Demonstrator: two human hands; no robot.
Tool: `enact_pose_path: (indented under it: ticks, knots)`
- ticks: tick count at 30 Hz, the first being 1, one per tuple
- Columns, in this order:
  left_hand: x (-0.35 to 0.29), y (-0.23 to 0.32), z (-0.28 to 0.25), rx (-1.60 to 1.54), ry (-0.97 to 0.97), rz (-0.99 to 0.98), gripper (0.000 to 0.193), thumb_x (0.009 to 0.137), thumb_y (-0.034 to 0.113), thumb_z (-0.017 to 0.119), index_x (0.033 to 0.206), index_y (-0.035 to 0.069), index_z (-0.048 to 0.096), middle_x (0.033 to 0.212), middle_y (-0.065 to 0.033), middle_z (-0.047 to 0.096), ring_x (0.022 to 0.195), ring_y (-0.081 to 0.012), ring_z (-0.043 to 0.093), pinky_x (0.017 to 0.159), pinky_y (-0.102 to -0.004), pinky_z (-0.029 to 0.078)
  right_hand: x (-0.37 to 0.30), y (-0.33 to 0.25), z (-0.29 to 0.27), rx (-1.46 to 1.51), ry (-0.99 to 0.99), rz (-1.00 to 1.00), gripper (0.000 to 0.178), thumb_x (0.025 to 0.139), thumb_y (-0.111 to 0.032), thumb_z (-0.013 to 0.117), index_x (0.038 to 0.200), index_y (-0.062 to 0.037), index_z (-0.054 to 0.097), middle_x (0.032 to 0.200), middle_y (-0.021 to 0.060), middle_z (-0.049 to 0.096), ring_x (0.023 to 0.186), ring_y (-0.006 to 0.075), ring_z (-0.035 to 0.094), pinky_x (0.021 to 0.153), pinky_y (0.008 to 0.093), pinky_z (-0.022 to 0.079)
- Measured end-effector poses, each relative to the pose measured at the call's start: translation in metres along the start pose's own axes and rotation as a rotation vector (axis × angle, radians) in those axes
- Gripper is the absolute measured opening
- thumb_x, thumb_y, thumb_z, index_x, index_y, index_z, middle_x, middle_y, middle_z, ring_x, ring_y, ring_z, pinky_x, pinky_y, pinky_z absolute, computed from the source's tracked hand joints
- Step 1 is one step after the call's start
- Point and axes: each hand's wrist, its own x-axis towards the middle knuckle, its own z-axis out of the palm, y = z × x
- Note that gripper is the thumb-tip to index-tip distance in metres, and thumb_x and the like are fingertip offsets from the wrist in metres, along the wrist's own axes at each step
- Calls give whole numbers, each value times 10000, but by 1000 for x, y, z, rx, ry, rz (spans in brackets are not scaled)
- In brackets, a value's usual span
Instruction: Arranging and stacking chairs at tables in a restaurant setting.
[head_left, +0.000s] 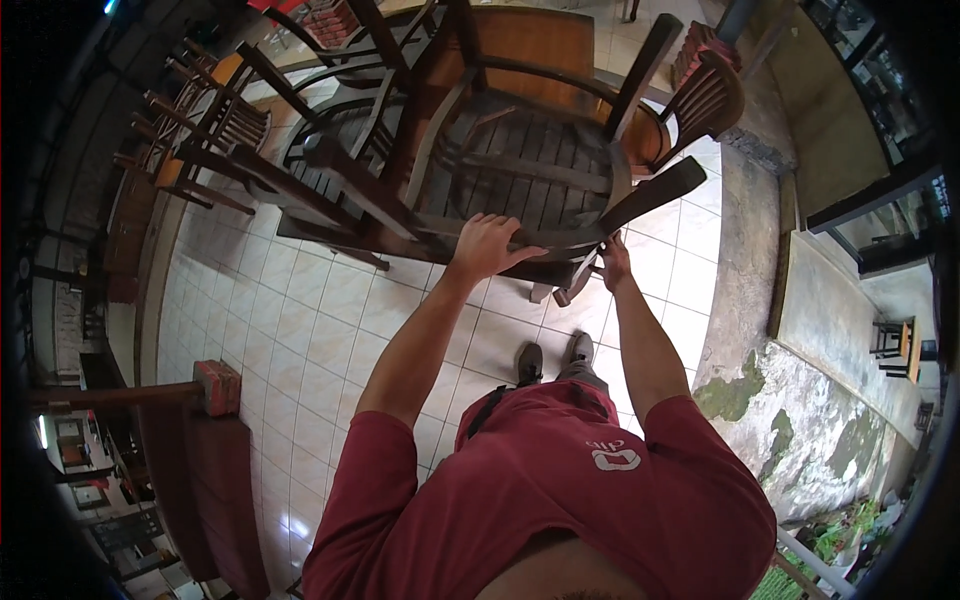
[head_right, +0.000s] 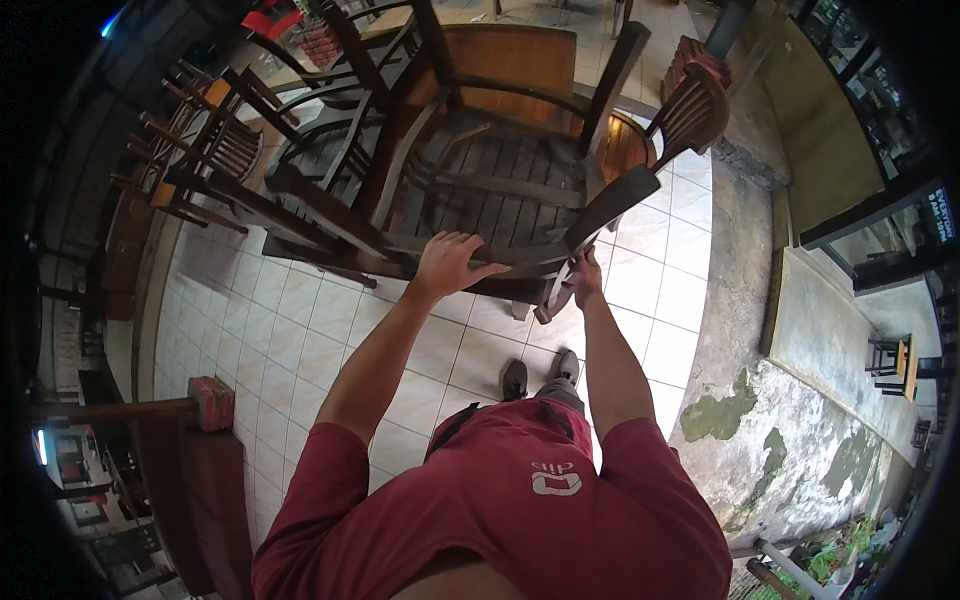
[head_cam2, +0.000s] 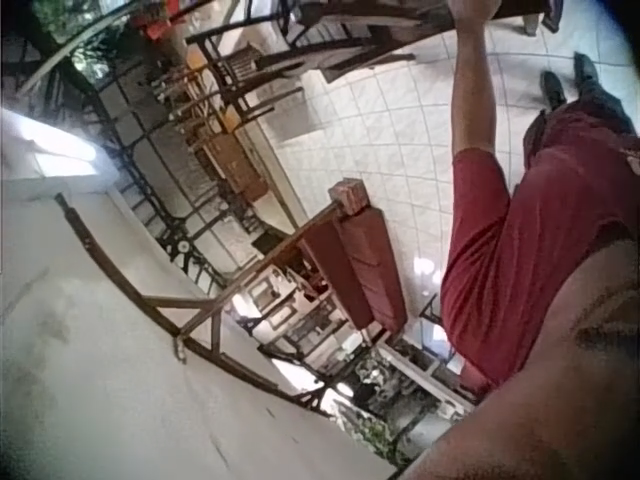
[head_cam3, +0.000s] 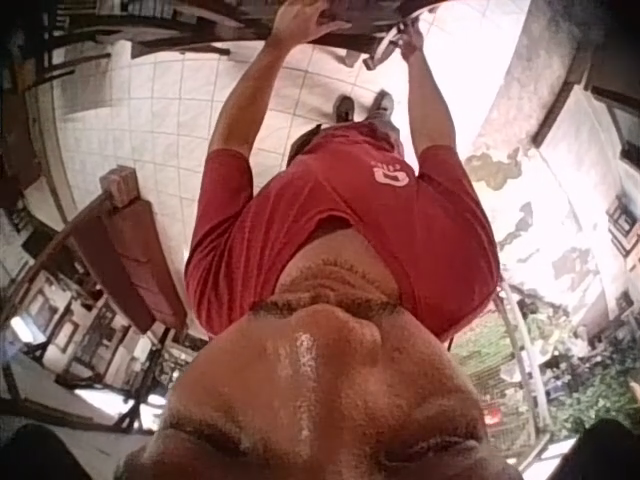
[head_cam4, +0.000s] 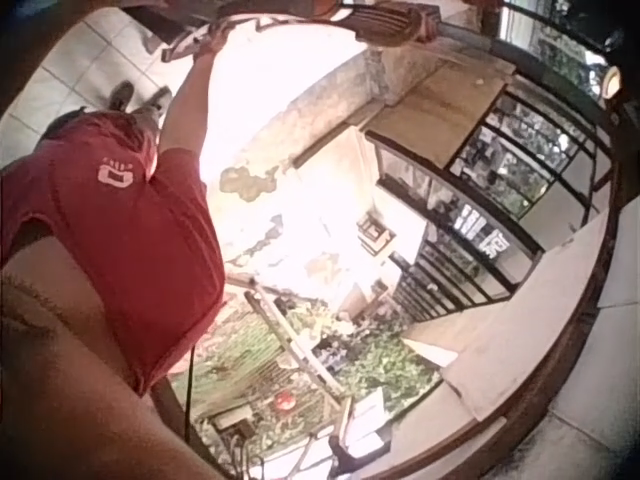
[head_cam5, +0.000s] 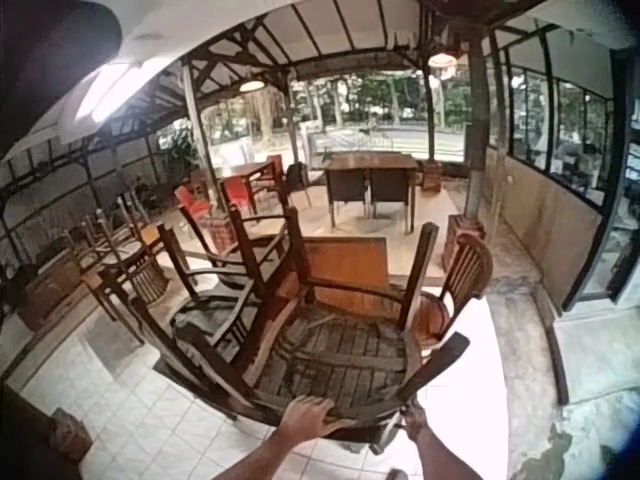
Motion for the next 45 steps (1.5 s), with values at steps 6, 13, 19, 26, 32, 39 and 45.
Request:
enact_pose_path:
  ticks: [6,13,19,26,32,39,45]
  knots:
    - [-14,-7,-8,43,24,57,598,803,651,705,814,54,663,800,-122,713,803,-301,708,774,-391,537,7,-29,4,-428,40,132,671,984,-594,473,1528,-218,360,1495,74,470,1313,318,494,963,628,458]
    - [-2,-11,-2,57,112,129,574,760,618,771,764,61,631,722,-112,685,699,-300,696,679,-389,551,18,-36,-16,-563,63,84,649,988,-601,441,1392,-99,522,1231,134,623,1094,284,606,807,461,545]
    - [-9,-15,-3,132,66,113,605,767,660,739,698,80,579,680,-116,670,658,-302,690,651,-390,554,5,-41,3,-555,79,48,678,983,-605,450,1331,-33,551,969,59,622,817,177,583,627,381,490]
    - [-7,-14,-2,147,77,142,589,765,647,750,735,83,583,687,-101,667,668,-289,691,641,-382,547,9,-34,-8,-540,69,-90,741,967,-652,455,1169,41,618,974,116,641,825,203,592,682,358,498]
    - [-8,-12,-2,162,92,147,556,770,602,772,764,75,596,665,-83,646,652,-283,681,635,-379,536,-7,-40,-1,-567,105,144,839,953,-735,379,1515,-112,383,1149,117,638,1049,246,587,825,405,516]
    - [-18,17,-6,115,126,21,486,834,446,765,1077,42,646,1056,-143,653,1034,-319,613,941,-447,464,-33,-9,-22,-409,20,41,703,1004,-662,373,1316,-91,640,1042,99,668,955,169,574,846,351,492]
    - [-75,66,70,-144,302,68,380,877,185,730,1192,12,607,1153,-176,628,1104,-377,572,998,-495,422,-96,58,-96,-1120,-128,-95,556,1034,-489,408,1106,-17,693,1040,226,704,982,379,676,878,452,523]
